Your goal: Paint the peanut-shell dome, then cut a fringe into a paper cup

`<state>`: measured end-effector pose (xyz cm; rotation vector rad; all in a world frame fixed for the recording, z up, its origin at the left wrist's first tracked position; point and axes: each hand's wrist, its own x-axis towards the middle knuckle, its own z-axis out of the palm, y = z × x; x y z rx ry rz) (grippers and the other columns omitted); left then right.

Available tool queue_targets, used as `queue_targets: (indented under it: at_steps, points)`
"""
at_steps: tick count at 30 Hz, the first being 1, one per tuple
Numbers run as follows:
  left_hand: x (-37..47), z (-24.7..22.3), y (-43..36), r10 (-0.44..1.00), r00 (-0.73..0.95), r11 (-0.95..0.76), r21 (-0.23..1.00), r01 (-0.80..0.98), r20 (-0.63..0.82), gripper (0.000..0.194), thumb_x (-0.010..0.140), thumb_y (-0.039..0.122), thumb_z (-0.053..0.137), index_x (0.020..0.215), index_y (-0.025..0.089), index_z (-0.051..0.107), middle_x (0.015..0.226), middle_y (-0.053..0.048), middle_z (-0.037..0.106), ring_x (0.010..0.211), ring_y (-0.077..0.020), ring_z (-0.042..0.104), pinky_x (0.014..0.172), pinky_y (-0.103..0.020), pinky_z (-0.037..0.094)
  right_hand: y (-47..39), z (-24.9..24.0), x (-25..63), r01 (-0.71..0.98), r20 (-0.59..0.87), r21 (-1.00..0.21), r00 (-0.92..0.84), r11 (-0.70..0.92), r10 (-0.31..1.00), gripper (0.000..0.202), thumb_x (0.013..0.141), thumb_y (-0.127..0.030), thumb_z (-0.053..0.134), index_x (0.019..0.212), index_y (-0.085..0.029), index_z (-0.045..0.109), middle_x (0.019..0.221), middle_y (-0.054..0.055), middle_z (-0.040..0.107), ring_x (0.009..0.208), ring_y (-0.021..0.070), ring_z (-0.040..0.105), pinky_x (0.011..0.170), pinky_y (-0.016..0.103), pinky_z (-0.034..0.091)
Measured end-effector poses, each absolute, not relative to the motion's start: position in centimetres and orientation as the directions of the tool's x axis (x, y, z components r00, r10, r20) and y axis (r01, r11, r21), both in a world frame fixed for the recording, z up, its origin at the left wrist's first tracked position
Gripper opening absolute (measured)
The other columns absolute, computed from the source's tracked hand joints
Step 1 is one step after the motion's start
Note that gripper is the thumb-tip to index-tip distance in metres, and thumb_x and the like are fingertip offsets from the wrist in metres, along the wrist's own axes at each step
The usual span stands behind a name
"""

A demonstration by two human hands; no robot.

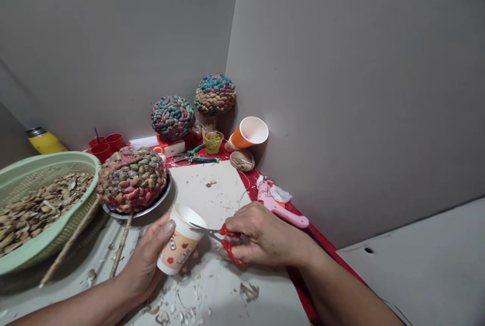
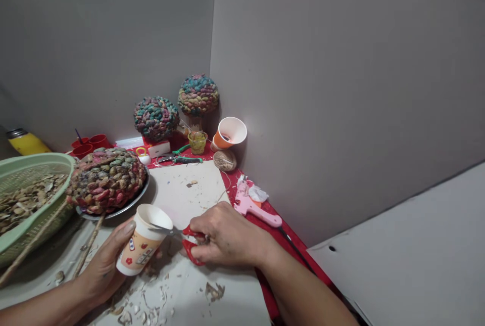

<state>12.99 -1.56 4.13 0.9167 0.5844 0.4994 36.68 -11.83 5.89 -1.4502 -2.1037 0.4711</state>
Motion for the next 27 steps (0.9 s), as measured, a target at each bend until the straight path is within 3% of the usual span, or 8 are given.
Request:
queue_targets:
  at_steps: [6,13,19,24,27]
  points:
    - [13.05,4.19,-1.65,0.635,0.732,0.504,0.85,-0.152,-0.246,0.05,0.074,0.06,0.085,0.097,0.017,0.071,0.077,-0.007,0.077,0.061,-0.0201,0.072,0.048,-0.024,0.054,-11.93,6.04,36.58,0.773,0.214,-0.531,-0.274,0.347,0.938,0.028,0.081,-0.018,0.067,0.061,-0.021,0.048,0.054,-0.006,0.044,0.052,0.0099,0.033,0.054,0.026,0.023]
    - [13.18,3.87,-1.67,0.675,0.716,0.432,0.882,-0.187,-0.178,0.052,0.075,0.055,0.088,0.109,0.018,0.075,0.076,-0.004,0.077,0.062,-0.0171,0.068,0.059,-0.025,0.053,-11.93,5.87,36.19,0.803,0.193,-0.526,-0.208,0.28,0.959,0.028,0.08,-0.031,0.074,0.061,-0.02,0.056,0.051,-0.005,0.049,0.05,0.0096,0.037,0.055,0.026,0.026]
    - [13.17,3.95,-1.7,0.681,0.699,0.437,0.887,-0.151,-0.216,0.055,0.072,0.054,0.09,0.11,0.017,0.075,0.077,-0.004,0.078,0.063,-0.0178,0.069,0.06,-0.025,0.053,-11.88,5.98,36.37,0.796,0.159,-0.54,-0.222,0.273,0.962,0.023,0.073,-0.024,0.077,0.061,-0.019,0.057,0.052,-0.006,0.051,0.05,0.0084,0.037,0.054,0.025,0.024]
    - [13.23,4.06,-1.69,0.682,0.698,0.445,0.881,-0.158,-0.219,0.052,0.071,0.053,0.091,0.106,0.018,0.075,0.081,-0.005,0.08,0.065,-0.019,0.07,0.06,-0.025,0.054,-11.71,5.73,36.65,0.768,0.18,-0.563,-0.248,0.307,0.952,0.026,0.076,-0.023,0.076,0.06,-0.019,0.056,0.052,-0.007,0.046,0.051,0.0081,0.034,0.054,0.024,0.023]
    - [13.15,3.9,-1.64,0.682,0.702,0.436,0.884,-0.167,-0.204,0.052,0.073,0.054,0.09,0.107,0.017,0.075,0.084,-0.007,0.081,0.068,-0.0201,0.071,0.064,-0.027,0.056,-11.61,5.6,36.74,0.747,0.211,-0.568,-0.273,0.345,0.938,0.034,0.086,-0.029,0.071,0.059,-0.019,0.052,0.052,-0.007,0.045,0.051,0.0087,0.033,0.054,0.025,0.023]
